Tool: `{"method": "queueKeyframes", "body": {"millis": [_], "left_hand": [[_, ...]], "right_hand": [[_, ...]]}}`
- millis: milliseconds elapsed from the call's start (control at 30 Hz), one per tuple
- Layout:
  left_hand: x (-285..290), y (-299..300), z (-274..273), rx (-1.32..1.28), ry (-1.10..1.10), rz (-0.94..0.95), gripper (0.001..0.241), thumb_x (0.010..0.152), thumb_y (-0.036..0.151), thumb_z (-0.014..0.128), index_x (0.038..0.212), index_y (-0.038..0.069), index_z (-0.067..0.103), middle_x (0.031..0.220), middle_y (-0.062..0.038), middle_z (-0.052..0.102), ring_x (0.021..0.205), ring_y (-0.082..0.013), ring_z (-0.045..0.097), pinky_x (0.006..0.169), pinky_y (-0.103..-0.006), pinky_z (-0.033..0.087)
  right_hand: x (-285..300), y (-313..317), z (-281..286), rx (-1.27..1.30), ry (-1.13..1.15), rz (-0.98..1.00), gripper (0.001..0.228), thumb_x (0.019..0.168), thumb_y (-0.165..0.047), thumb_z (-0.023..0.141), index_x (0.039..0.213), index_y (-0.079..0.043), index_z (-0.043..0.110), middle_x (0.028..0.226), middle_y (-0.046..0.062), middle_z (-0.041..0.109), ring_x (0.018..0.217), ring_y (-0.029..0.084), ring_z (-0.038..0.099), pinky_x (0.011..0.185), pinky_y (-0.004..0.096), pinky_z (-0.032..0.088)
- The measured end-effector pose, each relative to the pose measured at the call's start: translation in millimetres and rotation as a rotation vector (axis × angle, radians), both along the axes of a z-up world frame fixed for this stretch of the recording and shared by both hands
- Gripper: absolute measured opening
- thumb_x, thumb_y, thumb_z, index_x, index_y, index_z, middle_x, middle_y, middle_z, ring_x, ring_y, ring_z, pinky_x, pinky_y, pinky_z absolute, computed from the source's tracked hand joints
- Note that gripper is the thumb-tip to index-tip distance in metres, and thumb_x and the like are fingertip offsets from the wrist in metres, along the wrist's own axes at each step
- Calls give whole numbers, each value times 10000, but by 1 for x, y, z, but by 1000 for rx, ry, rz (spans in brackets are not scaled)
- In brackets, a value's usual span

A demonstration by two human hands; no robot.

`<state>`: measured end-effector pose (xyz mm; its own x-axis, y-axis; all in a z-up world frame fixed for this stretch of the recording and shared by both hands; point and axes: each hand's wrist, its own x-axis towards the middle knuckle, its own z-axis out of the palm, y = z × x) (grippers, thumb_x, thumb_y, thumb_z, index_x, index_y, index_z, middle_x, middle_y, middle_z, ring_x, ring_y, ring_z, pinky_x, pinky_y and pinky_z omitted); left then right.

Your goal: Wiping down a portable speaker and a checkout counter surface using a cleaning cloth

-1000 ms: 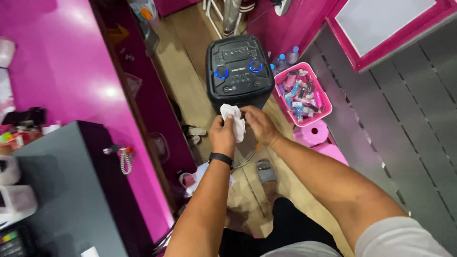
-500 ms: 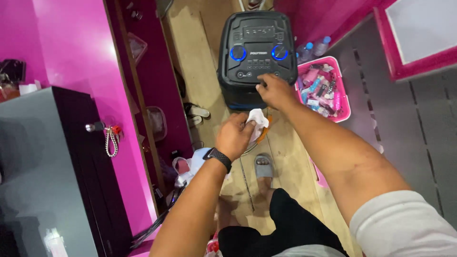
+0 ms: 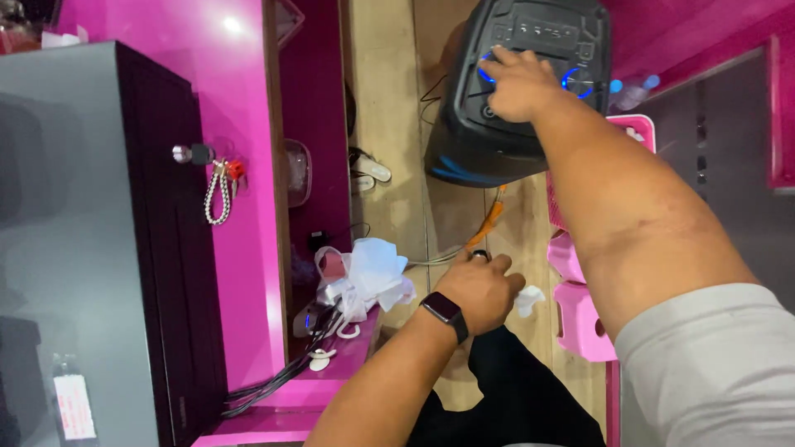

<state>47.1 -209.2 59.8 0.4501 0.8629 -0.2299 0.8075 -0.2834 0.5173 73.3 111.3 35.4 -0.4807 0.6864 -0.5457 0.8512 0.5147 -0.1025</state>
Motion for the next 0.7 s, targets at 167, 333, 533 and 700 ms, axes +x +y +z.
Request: {"method": "queueKeyframes", "body": {"millis": [167, 333, 533, 700], "left_hand": [[-6, 9, 12, 71, -4, 47, 225, 876, 233, 515, 988, 208, 708, 987, -81, 648, 779, -378, 660, 770, -553, 428], [-9, 19, 22, 53, -9, 22, 241, 874, 227, 515, 1019, 224, 706, 984, -68, 629, 785, -384, 667, 762, -542, 412], [-12, 19, 5, 118, -2, 50, 242, 863, 224, 531, 1029, 241, 706, 988, -52, 638, 774, -363, 654, 738, -510, 417], [-15, 21, 5, 172, -44, 88, 155, 869, 244, 545, 929, 193, 678, 934, -58, 628, 752, -375, 647, 685, -521, 419]], "right_hand": [[4, 12, -16, 111, -4, 41, 782, 822, -221, 545, 1590, -230, 395, 1572, 121, 392, 1329, 441, 393, 1037, 598, 355], [10, 13, -14, 154, -43, 59, 726, 860, -275, 508, 1578, -189, 433, 1454, 184, 506, 1290, 435, 430, 1010, 587, 368], [16, 13, -25, 221, -8, 78, 683, 889, -343, 529, 1550, -177, 481, 1393, 175, 560, 1261, 420, 450, 974, 583, 374], [20, 14, -25, 187, 38, 65, 607, 911, -293, 519, 1508, -187, 521, 1339, 151, 613, 1228, 405, 460, 988, 541, 359]]}}
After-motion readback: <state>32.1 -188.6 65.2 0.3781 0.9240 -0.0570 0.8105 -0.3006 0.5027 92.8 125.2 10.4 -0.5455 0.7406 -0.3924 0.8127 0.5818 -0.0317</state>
